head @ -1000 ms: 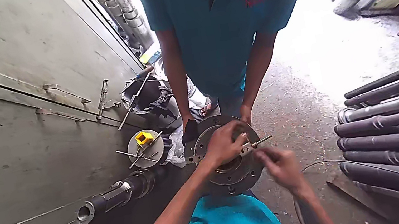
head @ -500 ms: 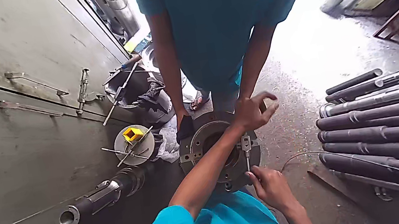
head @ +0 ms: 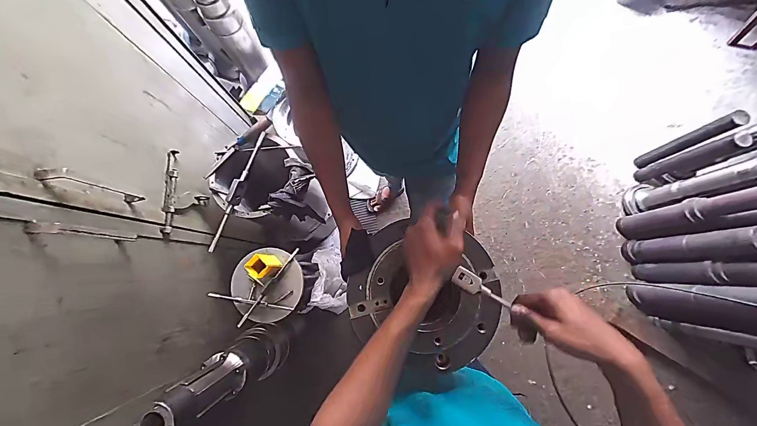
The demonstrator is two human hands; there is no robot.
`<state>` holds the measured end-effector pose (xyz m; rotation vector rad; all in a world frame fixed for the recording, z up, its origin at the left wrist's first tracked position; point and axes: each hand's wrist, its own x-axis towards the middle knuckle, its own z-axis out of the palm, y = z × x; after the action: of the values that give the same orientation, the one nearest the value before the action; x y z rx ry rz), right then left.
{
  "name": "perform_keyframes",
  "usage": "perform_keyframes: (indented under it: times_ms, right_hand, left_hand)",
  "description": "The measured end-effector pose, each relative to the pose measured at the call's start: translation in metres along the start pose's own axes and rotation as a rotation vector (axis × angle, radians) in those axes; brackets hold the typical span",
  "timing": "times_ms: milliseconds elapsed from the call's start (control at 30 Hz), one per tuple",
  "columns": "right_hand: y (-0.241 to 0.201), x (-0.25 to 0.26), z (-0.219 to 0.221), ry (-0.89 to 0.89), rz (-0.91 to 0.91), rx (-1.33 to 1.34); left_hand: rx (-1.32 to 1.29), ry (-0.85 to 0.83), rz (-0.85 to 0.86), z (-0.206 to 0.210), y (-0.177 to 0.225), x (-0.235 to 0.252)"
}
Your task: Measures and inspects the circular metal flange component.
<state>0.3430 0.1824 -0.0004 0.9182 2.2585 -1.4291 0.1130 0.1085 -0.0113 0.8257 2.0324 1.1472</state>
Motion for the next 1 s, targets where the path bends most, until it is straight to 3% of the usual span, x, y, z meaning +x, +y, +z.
perform_keyframes:
  times_ms: [67,100,200,267,333,400,467,533,600,633,767,833,933,1000]
  right_hand:
    - [-0.024,-0.003,0.044,-0.112,0.073,0.287]
    - [-0.040,0.005,0.070,-0.075,0.103,0.453]
    - [-0.090,0.028,0.119,0.288,0.200,0.769]
    - [-0.100,0.041,0.137,0.444,0.127,0.914]
    - [-0.095,0.041,0.132,0.390,0.101,0.854]
    - [-0.075,0.024,0.102,0.196,-0.018,0.506]
    - [-0.042,0.017,0.076,0.340,-0.286,0.272]
    - [-0.014,0.014,0.042,0.626,-0.387,0.179]
    - [0.001,0.025,0.008,0.825,-0.376,-0.056]
    - [0.007,0.033,-0.003,0.832,-0.366,-0.182]
    - [0.025,0.035,0.002,0.597,-0.292,-0.258]
    - [0.020,0.015,0.028,0.594,-0.231,-0.205]
    - [0.005,-0.012,0.081,0.577,-0.155,-0.160]
    - [0.004,-0.018,0.095,0.522,-0.156,-0.113]
  left_hand:
    - [-0.152,-0.371,0.093,0.015,0.036,0.027]
    - [-0.131,-0.588,0.128,0.031,0.051,0.037]
    - [-0.031,-1.279,0.135,0.093,0.070,0.036]
    - [-0.138,-1.427,0.184,0.106,0.068,0.022]
    - [-0.180,-1.186,0.302,0.090,0.061,0.021]
    - [-0.045,-0.776,0.429,0.055,0.045,0.020]
    - [0.163,-0.439,0.388,0.010,0.017,0.008]
    - [0.202,-0.267,0.230,-0.017,-0.011,-0.022]
    - [0.164,-0.115,0.099,-0.017,-0.026,-0.056]
    - [0.119,-0.006,0.065,-0.007,-0.030,-0.069]
    - [0.060,0.389,-0.023,0.028,-0.027,-0.056]
    - [-0.001,0.339,-0.009,0.023,-0.019,-0.028]
    - [-0.034,0.003,0.143,0.018,0.005,0.012]
    - [-0.024,-0.133,0.305,0.024,0.007,0.023]
